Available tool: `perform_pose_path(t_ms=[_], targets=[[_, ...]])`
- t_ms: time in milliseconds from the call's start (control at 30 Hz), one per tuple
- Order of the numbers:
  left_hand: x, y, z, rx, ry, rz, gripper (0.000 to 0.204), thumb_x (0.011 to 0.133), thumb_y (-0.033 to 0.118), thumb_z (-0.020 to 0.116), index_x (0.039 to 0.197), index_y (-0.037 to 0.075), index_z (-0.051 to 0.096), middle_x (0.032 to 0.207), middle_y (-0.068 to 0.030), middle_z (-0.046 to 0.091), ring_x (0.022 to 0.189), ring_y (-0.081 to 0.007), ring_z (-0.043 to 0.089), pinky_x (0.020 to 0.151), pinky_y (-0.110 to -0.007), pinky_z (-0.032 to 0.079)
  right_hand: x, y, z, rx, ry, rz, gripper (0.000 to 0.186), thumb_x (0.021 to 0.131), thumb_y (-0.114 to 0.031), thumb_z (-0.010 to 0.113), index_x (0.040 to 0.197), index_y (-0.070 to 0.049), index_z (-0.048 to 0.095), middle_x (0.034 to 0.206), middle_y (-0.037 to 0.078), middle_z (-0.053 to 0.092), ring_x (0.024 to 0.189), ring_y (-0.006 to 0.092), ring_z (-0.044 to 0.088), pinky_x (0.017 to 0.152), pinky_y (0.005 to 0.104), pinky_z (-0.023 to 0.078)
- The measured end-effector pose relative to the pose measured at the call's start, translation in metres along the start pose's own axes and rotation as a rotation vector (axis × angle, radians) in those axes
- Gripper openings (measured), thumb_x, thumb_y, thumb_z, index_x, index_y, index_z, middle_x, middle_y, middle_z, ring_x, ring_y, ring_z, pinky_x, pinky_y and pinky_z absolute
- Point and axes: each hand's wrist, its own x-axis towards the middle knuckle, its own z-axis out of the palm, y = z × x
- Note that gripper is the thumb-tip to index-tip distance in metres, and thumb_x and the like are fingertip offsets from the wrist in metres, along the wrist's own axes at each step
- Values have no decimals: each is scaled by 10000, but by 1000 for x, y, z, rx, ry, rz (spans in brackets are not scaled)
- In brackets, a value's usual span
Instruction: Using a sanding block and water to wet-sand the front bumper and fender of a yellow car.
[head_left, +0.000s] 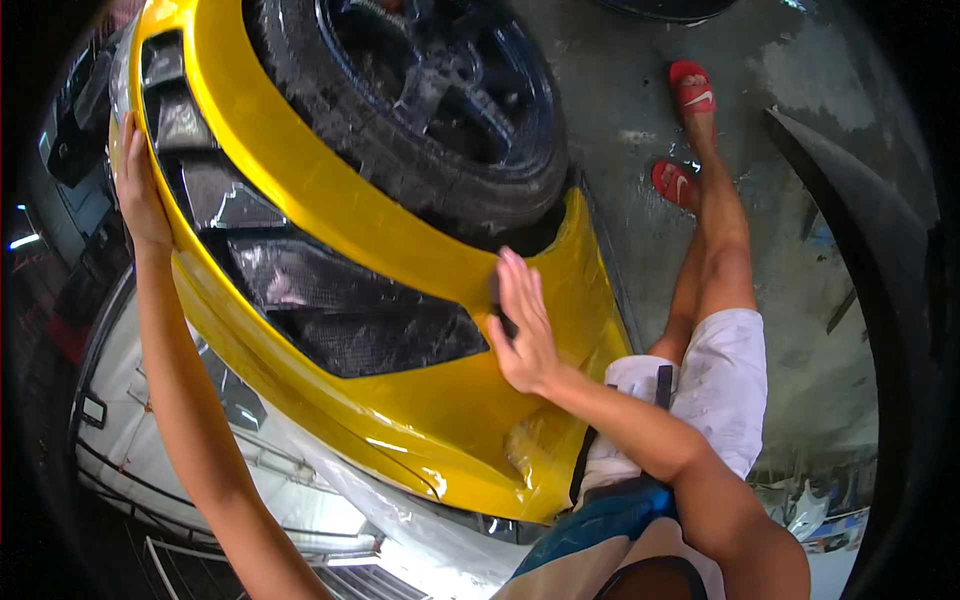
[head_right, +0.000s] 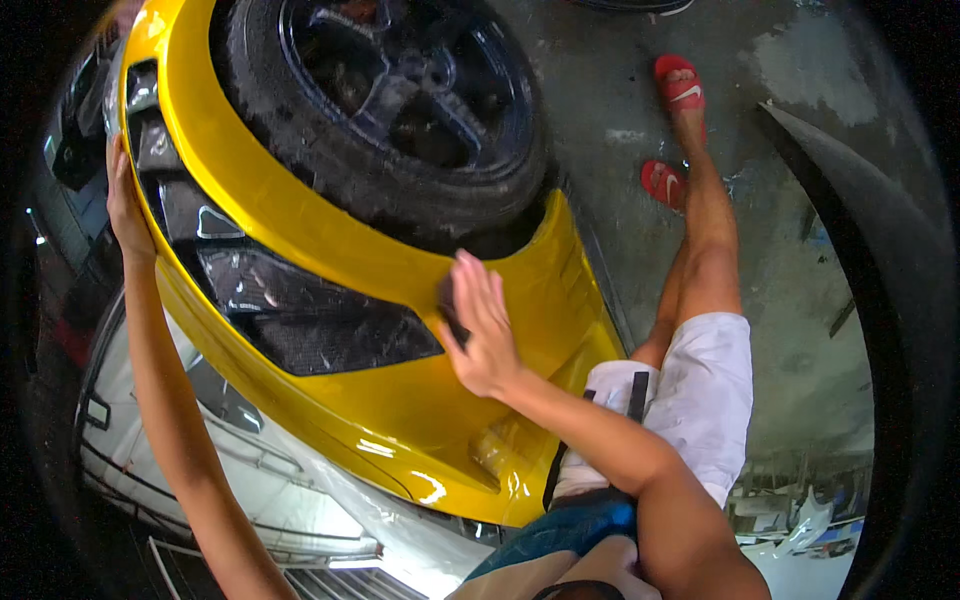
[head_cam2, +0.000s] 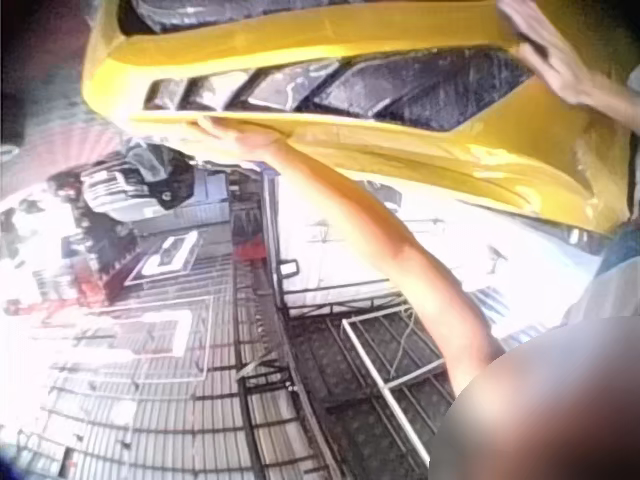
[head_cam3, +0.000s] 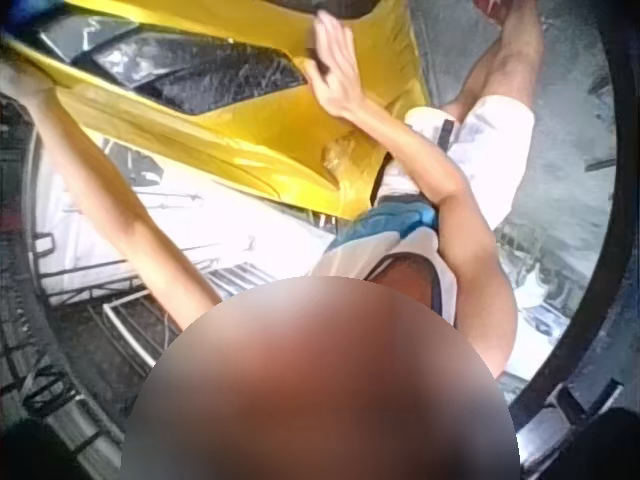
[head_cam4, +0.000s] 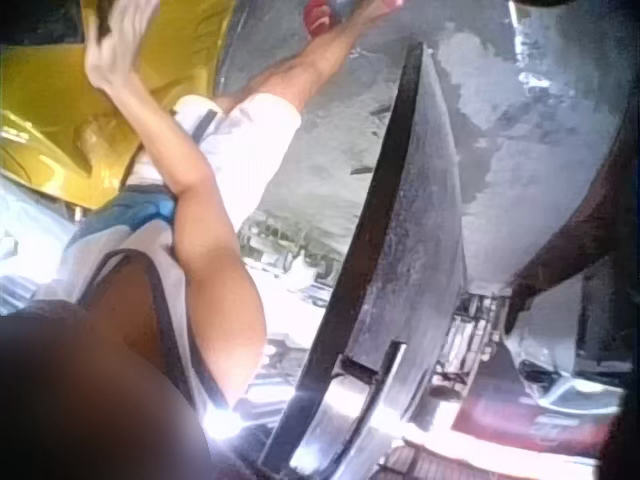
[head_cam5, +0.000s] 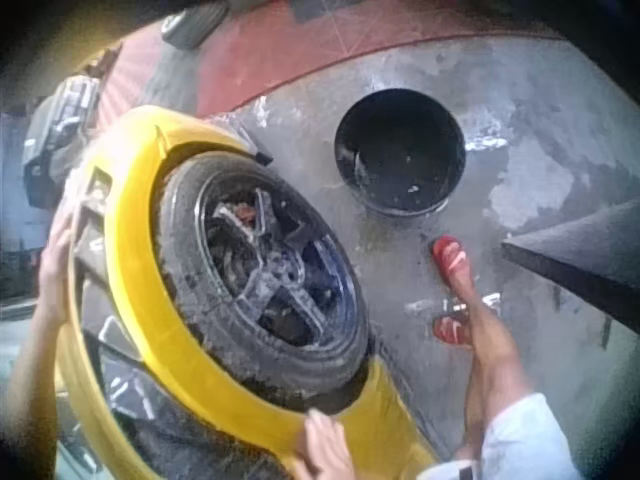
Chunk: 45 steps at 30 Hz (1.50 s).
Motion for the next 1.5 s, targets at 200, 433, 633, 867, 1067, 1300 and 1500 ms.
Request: perform_pose_path(t_ms=[200, 433, 633, 867, 1067, 1300, 1500], targets=[[-1, 12, 18, -7, -25, -39, 531, 1102, 252, 422, 1533, -57, 410, 1641, -115, 371, 1529, -194, 309, 1255, -312, 191, 25, -9, -30, -52, -185, -266, 859, 903, -138, 661, 1616, -2, 203, 1663, 242, 254, 1535, 434, 256, 1246, 596, 139], [-4, 6, 3, 199, 30, 83, 454, 1083, 270, 459, 1450, 23, 563, 1554, -123, 515, 1445, -237, 470, 1193, -294, 315, 70, -34, -15, -18, -207, -450, 1042, 738, -158, 752, 1617, 4, 218, 1674, 233, 252, 1550, 408, 252, 1247, 610, 127], [-11, 20, 12, 224, 24, 57, 500, 1064, 337, 486, 1469, 51, 553, 1581, -98, 487, 1461, -251, 449, 1198, -313, 306, 73, -37, -14, -75, -277, -522, 1079, 710, -219, 797, 1624, -31, 254, 1681, 201, 263, 1571, 352, 225, 1257, 601, 119], [-10, 17, 5, 210, -20, 111, 497, 1078, 307, 456, 1486, 32, 524, 1598, -107, 457, 1492, -246, 400, 1229, -332, 270, 80, -42, -15, -92, -292, -516, 1108, 643, -171, 775, 1620, -37, 271, 1684, 171, 272, 1563, 375, 239, 1254, 614, 119], [-6, 3, -7, 324, -91, 263, 477, 1103, 253, 409, 1492, -6, 501, 1607, -110, 440, 1512, -214, 365, 1245, -311, 243, 52, -15, -24, -128, -307, -534, 1055, 651, -191, 754, 1599, -34, 316, 1663, 176, 314, 1537, 397, 283, 1243, 628, 139], [-6, 10, -1, 285, -83, 158, 479, 1088, 256, 432, 1495, 14, 507, 1602, -112, 450, 1510, -222, 371, 1234, -297, 249, 126, -77, -11, -34, -254, -548, 1039, 672, -139, 747, 1605, -31, 302, 1662, 181, 317, 1535, 410, 283, 1246, 612, 146], [-14, 20, -8, 322, -57, 130, 486, 1075, 276, 462, 1499, 42, 511, 1600, -116, 456, 1513, -245, 369, 1234, -321, 247, 139, -96, -5, 1, -225, -539, 925, 792, -113, 720, 1609, -39, 292, 1648, 210, 324, 1518, 446, 292, 1235, 613, 168]])
